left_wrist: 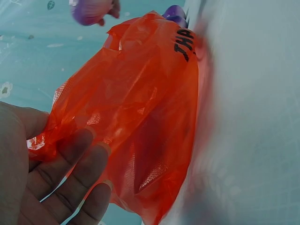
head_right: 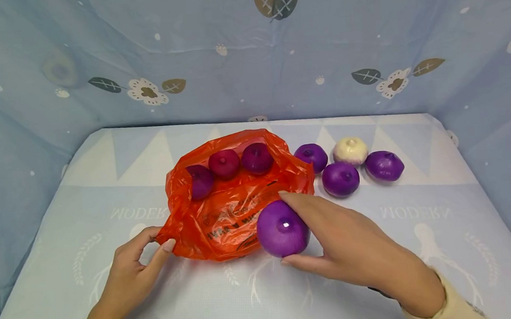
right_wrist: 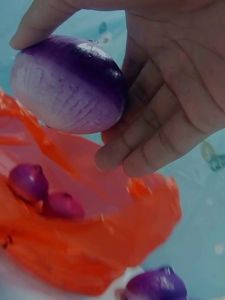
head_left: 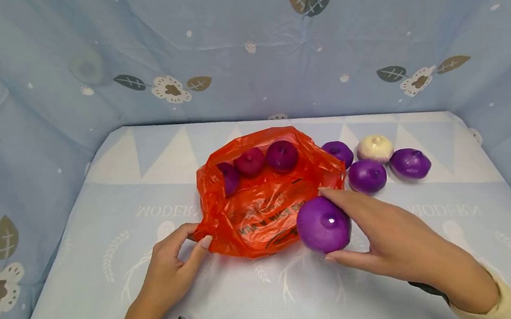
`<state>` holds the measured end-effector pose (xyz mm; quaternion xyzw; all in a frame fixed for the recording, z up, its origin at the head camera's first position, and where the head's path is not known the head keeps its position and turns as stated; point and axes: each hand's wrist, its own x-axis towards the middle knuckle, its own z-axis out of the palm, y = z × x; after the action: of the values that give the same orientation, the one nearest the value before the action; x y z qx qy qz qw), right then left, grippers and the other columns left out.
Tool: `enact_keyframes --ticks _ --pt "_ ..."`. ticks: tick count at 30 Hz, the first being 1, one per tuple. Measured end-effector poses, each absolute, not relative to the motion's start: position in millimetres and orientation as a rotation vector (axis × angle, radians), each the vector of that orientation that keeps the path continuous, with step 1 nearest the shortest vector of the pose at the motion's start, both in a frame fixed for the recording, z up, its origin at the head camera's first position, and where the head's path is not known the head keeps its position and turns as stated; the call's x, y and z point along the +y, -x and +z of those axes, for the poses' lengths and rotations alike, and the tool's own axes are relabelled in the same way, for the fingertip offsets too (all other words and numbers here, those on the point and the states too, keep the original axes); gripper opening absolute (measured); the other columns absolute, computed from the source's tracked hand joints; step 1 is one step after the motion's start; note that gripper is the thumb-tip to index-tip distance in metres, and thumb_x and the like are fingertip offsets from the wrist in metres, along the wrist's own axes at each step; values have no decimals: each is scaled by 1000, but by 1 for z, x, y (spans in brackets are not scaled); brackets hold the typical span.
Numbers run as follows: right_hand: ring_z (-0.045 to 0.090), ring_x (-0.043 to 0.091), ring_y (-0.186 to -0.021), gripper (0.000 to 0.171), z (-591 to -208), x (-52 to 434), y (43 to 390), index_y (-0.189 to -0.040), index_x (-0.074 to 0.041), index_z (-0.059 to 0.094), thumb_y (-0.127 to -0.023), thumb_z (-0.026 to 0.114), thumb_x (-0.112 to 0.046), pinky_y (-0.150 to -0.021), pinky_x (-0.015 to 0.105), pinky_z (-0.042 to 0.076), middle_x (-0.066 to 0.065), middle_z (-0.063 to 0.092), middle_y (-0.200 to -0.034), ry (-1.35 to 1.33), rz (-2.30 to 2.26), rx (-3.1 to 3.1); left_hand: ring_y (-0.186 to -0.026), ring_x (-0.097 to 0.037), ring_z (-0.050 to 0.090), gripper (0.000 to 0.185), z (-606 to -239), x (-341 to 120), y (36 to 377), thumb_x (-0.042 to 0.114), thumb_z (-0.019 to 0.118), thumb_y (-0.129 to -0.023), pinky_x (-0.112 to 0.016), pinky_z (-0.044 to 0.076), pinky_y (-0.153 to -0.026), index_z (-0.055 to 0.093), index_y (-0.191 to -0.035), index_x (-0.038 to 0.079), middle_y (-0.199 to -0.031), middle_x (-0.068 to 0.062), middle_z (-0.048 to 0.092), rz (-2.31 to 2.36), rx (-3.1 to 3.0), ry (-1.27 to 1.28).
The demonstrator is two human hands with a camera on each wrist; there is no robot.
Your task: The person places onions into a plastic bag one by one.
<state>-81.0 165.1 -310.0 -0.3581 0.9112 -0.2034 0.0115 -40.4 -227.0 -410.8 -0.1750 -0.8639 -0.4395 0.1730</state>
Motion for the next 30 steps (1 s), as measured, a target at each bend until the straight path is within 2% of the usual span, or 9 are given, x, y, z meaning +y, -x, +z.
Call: enact_keyframes --ticks 7,16,26,30 --pt "57 16 -131 85 -290 135 92 -156 -19 44 -89 78 -60 -105 44 52 -5 57 -145 1272 -637 2788 -87 -12 65 38 -412 -228 41 -4 82 -84 -17 50 -88 72 -115 16 -98 9 71 -1241 -2446 504" --pt "55 21 -134 85 -289 94 114 -153 -10 47 -90 77 -59 -109 43 49 3 56 -146 1363 -615 2754 -87 -13 66 38 -410 -228 40 -4 82 -84 -17 51 -88 72 -115 16 -97 8 71 -1244 -2435 521" --pt "63 19 -109 84 -316 55 135 -155 -11 48 -91 77 -55 -91 35 59 9 55 -133 1310 -468 2662 -88 -13 65 39 -411 -227 41 -4 82 -84 -16 51 -88 72 -116 16 -98 8 72 -1244 -2447 517" --pt "61 19 -111 84 -324 42 143 -156 -9 44 -91 78 -51 -91 34 59 8 54 -132 1265 -417 2639 -88 -13 66 39 -411 -227 41 -4 82 -84 -16 51 -89 71 -116 16 -99 8 72 -1237 -2456 511"
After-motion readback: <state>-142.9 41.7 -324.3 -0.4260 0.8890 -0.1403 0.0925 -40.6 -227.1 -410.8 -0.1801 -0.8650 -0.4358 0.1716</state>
